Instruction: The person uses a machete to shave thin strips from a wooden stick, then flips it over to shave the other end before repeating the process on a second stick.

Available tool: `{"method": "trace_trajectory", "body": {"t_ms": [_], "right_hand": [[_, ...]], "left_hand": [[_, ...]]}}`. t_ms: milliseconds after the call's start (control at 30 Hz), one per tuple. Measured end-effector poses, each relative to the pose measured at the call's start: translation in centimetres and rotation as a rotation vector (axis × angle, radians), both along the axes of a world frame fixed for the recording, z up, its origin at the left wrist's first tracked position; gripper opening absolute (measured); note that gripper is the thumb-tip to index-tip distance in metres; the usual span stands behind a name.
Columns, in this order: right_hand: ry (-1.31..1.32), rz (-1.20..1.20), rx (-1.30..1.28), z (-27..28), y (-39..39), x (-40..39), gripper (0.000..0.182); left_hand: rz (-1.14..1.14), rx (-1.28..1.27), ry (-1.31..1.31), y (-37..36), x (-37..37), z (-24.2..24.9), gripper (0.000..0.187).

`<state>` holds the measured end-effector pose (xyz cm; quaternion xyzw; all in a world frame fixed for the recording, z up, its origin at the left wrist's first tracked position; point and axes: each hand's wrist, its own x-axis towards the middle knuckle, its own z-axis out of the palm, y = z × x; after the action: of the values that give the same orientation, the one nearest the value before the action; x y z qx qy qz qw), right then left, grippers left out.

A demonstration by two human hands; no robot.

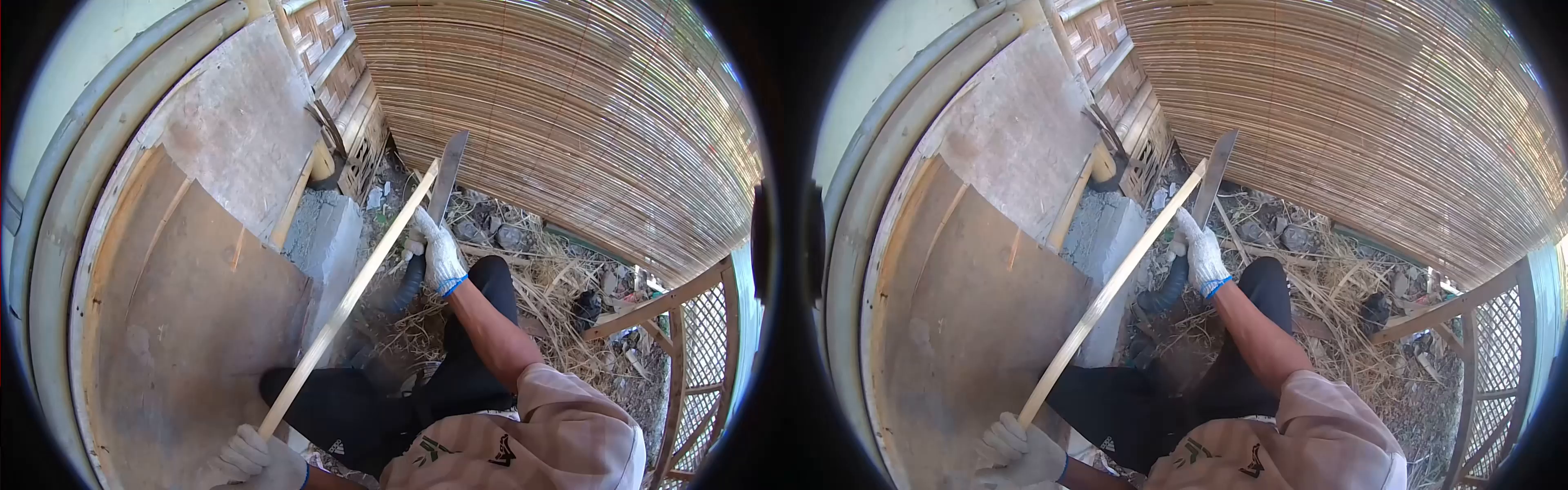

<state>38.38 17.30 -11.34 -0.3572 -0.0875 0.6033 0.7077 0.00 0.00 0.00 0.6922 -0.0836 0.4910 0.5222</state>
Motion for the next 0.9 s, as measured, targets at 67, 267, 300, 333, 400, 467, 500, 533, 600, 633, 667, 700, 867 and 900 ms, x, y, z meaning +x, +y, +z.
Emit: {"method": "trace_trajectory", "body": {"t_ms": [67,267,300,333,400,467,500,533,600,633,667,700,867,900], "right_hand": [[0.08,0.008,0.066,-0.4,0.2,0.3,0.022],[0.067,-0.022,-0.005,-1.8,0.4,1.4,0.018],[0.044,-0.015,-0.03,-2.3,0.5,1.6,0.02],[0.094,-0.032,-0.037,-3.1,0.9,1.7,0.022],[0.135,-0.043,-0.02,-4.3,1.0,2.2,0.022],[0.163,-0.093,-0.033,-5.7,1.4,2.8,0.023],[0.169,-0.097,-0.041,-6.2,1.5,3.0,0.023],[0.212,-0.091,-0.065,-6.8,1.4,3.1,0.023],[0.19,-0.059,-0.109,-9.6,1.6,3.3,0.023],[0.121,-0.067,-0.122,-11.8,1.8,3.6,0.024],[0.058,-0.043,-0.132,-13.9,1.8,3.4,0.026],[0.016,-0.037,-0.171,-15.9,1.4,3.5,0.033],[-0.143,0.181,-0.216,-18.6,1.4,4.1,0.033],[-0.166,0.2,-0.302,-19.7,2.6,4.6,0.03]], "left_hand": [[0.598,-0.343,-0.781,-1.4,5.1,0.9,0.079],[0.557,-0.23,-0.48,-2.1,4.7,0.7,0.076],[0.557,-0.236,-0.477,-2.2,5.1,1.0,0.076],[0.568,-0.274,-0.546,-2.5,5.3,1.4,0.076],[0.576,-0.314,-0.606,-3.0,5.2,1.6,0.076],[0.692,-0.436,-0.739,-4.3,4.4,1.2,0.075],[0.693,-0.442,-0.73,-4.6,4.0,1.1,0.075],[0.664,-0.46,-0.653,-4.7,3.6,0.8,0.074],[0.657,-0.484,-0.57,-4.5,2.6,-0.6,0.073],[0.504,-0.606,-0.821,-4.3,1.6,-2.7,0.064],[0.364,-0.693,-1.075,-4.9,0.3,-4.8,0.056],[0.23,-0.73,-1.328,-6.8,-1.2,-6.0,0.048],[1.402,-0.796,-0.292,-11.1,3.3,-1.4,0.052],[1.573,-0.864,0.083,-9.4,5.1,0.2,0.067]]}}
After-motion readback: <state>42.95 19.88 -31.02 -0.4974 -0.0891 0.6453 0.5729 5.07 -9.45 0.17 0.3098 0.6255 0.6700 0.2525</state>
